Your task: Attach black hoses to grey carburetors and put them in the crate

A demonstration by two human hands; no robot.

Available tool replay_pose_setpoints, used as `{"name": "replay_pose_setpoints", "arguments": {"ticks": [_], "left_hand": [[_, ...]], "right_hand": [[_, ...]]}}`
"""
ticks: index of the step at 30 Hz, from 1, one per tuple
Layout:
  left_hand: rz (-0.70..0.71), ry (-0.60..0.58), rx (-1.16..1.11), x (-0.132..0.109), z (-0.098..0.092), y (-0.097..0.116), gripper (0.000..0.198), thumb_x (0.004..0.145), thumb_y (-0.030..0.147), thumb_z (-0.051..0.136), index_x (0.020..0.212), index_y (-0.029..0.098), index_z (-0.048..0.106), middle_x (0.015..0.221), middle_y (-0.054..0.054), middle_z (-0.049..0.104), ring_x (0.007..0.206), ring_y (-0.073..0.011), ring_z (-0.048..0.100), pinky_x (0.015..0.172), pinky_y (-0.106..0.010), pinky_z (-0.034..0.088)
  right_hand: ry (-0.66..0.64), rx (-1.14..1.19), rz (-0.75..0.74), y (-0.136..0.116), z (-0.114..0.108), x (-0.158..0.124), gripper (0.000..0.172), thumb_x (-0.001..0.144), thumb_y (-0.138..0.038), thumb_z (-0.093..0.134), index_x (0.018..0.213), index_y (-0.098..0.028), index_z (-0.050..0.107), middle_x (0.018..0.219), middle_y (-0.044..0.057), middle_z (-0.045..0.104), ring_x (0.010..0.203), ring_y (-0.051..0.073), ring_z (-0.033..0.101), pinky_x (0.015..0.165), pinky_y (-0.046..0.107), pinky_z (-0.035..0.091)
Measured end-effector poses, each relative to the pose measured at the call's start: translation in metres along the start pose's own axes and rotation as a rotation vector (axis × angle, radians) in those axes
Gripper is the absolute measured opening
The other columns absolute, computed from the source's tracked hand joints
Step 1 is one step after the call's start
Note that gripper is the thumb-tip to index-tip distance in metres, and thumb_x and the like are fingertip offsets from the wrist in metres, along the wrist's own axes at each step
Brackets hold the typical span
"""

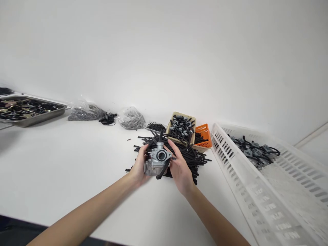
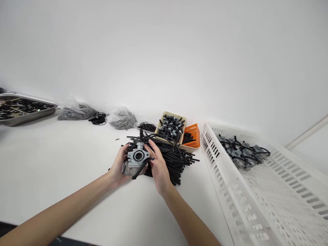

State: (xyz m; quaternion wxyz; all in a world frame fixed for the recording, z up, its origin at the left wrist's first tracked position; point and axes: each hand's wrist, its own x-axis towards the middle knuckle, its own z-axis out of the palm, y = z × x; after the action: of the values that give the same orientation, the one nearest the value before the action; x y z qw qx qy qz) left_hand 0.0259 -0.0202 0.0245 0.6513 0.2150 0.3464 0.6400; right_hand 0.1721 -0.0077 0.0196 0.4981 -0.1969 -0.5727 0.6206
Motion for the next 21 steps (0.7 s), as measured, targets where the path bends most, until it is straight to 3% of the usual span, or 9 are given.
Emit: {"name": "replay_pose_setpoints", "arguments": {"ticks": [3,5,11,18,21], "left_hand": [[-0.178,0.014,-0.081,0.0,-0.0004,-0.001,0.039,0.081,0.052,0.056,0.07,0.017,0.066,0.061,-0.007,0.068,0.054,-0.0207,0.063,0.057,-0.034,0.055],[-0.215,0.004,-0.099,0.0008,-0.0024,-0.0022,0.036,0.08,0.049,0.057,0.067,0.017,0.065,0.061,-0.006,0.068,0.054,-0.019,0.062,0.056,-0.031,0.053],[-0.277,-0.007,0.012,0.0041,-0.0097,-0.0064,0.037,0.078,0.051,0.057,0.068,0.016,0.065,0.064,-0.006,0.067,0.051,-0.0172,0.058,0.05,-0.028,0.048],[-0.333,-0.054,-0.017,-0.0007,-0.0054,-0.0024,0.033,0.085,0.044,0.051,0.073,0.016,0.062,0.065,-0.005,0.067,0.052,-0.0182,0.06,0.05,-0.03,0.051],[-0.37,-0.087,-0.032,-0.0003,-0.006,-0.0025,0.041,0.091,0.051,0.045,0.081,0.015,0.063,0.067,-0.006,0.068,0.053,-0.0205,0.063,0.049,-0.033,0.053]], "right_hand": [[-0.018,0.007,0.02,0.0009,-0.0022,0.0011,0.068,0.09,-0.054,0.056,0.15,-0.03,0.039,0.145,0.008,0.056,0.131,0.028,0.055,0.106,0.046,0.048],[-0.039,-0.038,0.025,0.0025,-0.003,0.0018,0.076,0.086,-0.057,0.064,0.152,-0.032,0.036,0.148,0.008,0.053,0.134,0.027,0.052,0.108,0.045,0.047],[-0.127,-0.064,0.014,0.0043,-0.0048,0.0019,0.106,0.066,-0.042,0.088,0.154,-0.033,0.028,0.149,0.01,0.051,0.132,0.026,0.055,0.107,0.042,0.047],[-0.165,0.034,0.092,-0.002,-0.0103,0.0034,0.114,0.059,-0.03,0.093,0.153,-0.033,0.029,0.146,0.01,0.054,0.132,0.027,0.054,0.105,0.043,0.049],[-0.166,0.047,0.1,-0.0044,-0.0104,0.0033,0.114,0.06,-0.029,0.093,0.153,-0.035,0.028,0.146,0.009,0.054,0.13,0.026,0.056,0.107,0.043,0.047]]}}
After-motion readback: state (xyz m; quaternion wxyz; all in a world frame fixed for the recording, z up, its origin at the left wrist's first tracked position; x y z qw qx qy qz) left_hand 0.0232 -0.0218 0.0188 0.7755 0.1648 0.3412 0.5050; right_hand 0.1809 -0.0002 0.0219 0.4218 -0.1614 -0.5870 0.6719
